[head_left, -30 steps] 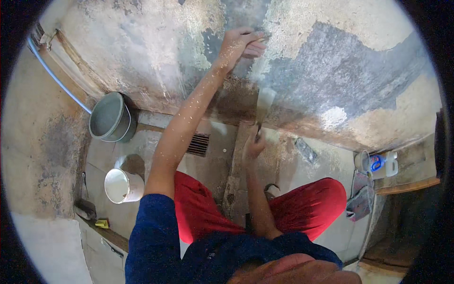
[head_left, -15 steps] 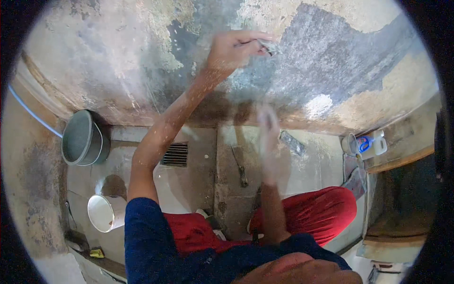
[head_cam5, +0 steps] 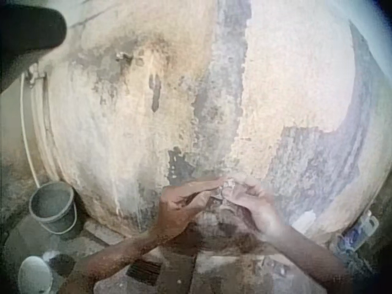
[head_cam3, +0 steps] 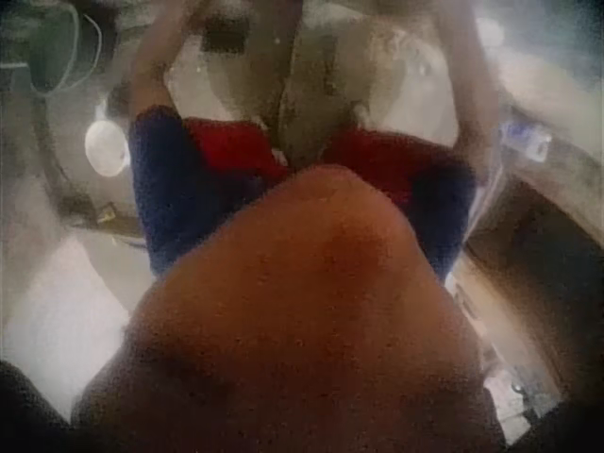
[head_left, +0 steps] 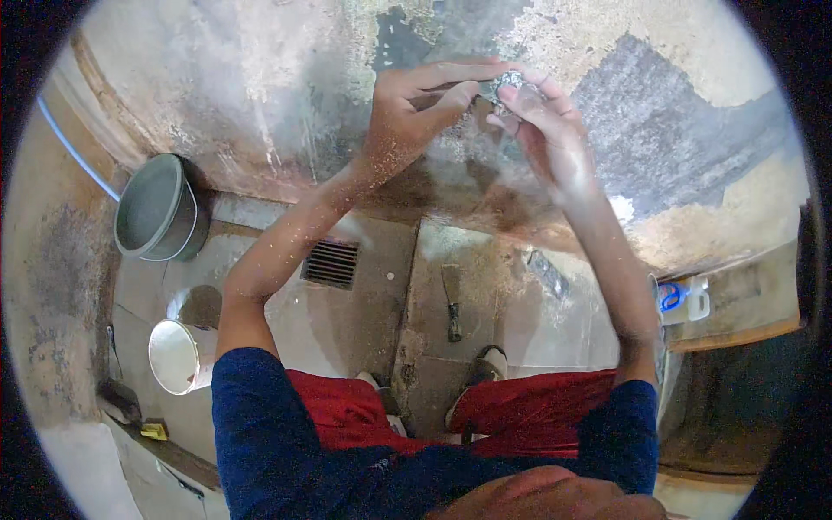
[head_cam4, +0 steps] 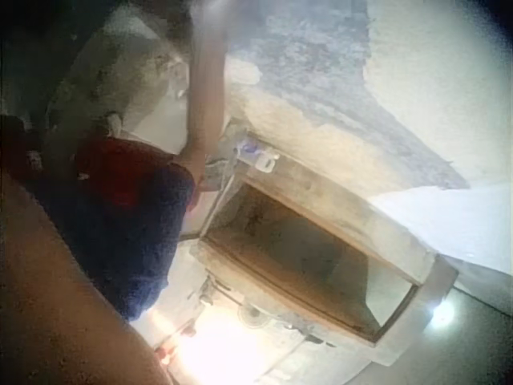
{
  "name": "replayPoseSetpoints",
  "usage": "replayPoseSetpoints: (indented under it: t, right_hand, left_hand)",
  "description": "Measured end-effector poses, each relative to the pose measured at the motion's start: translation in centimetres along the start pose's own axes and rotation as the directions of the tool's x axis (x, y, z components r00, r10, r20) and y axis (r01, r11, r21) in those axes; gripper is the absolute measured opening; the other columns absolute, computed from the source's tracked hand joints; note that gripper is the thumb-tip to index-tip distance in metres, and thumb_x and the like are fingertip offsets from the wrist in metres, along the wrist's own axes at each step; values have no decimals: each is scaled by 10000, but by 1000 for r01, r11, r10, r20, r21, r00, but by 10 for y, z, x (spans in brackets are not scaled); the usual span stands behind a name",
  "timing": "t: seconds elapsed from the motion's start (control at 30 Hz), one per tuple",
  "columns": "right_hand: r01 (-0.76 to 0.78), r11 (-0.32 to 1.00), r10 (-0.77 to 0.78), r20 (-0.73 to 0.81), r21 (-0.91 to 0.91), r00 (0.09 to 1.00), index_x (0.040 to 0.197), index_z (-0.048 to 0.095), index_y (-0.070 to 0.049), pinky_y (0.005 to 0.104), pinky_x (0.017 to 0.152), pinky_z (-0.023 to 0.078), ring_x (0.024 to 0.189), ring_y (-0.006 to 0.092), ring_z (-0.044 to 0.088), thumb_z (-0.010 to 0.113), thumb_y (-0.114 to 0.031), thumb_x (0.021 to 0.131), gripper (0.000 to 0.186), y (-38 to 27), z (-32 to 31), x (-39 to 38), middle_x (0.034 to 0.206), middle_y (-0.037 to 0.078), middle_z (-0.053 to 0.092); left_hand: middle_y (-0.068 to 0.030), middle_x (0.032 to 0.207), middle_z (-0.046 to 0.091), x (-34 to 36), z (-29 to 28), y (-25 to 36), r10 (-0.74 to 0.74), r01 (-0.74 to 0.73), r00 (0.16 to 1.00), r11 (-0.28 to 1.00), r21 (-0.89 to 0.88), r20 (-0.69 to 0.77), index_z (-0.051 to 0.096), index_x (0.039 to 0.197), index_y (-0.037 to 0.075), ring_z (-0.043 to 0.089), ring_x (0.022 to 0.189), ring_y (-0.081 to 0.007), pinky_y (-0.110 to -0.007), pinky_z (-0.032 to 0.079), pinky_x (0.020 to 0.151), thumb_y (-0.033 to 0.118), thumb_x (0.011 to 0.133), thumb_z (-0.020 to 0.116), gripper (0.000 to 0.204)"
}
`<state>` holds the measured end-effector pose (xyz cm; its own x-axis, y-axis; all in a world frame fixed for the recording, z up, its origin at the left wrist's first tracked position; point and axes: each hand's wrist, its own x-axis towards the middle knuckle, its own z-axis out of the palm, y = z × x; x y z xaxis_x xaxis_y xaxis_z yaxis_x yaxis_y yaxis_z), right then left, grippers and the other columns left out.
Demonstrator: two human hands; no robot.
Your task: Scraping paint or plaster from a wall and sanding it to prepare for repair or repainting.
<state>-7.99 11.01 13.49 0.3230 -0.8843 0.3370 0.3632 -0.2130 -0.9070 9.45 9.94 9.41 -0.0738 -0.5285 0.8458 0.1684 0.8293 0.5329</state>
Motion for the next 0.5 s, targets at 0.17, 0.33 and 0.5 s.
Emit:
replayPoseSetpoints:
  t: [0.17,0.33,0.5]
  right_hand:
    - [-127,911,135,-7,-392,991,1038,601,-49,237,732,493,855,113,611,684,-125,840,229,-13,-5,17,936,37,648]
    - [-110,948,165,166,-298,972,982,576,-18,285,778,522,898,151,622,651,-108,856,172,-6,-23,39,989,86,639]
    - [-149,981,158,72,-123,985,1022,549,40,350,861,526,968,200,616,615,-97,872,213,-6,-8,43,1049,124,616]
  left_hand:
    - [-102,1006,680,4,-1,-10,-415,397,908,896,-200,-57,623,1151,7,653,873,-167,-269,531,770,55,887,576,272]
    - [-97,931,680,19,-16,-31,-393,325,907,881,-343,-150,472,1267,-6,642,749,-129,-234,524,676,65,825,676,492]
    - [-100,922,673,30,-18,-43,-388,323,913,873,-366,-121,487,1230,-9,641,745,-138,-243,526,679,43,805,685,471]
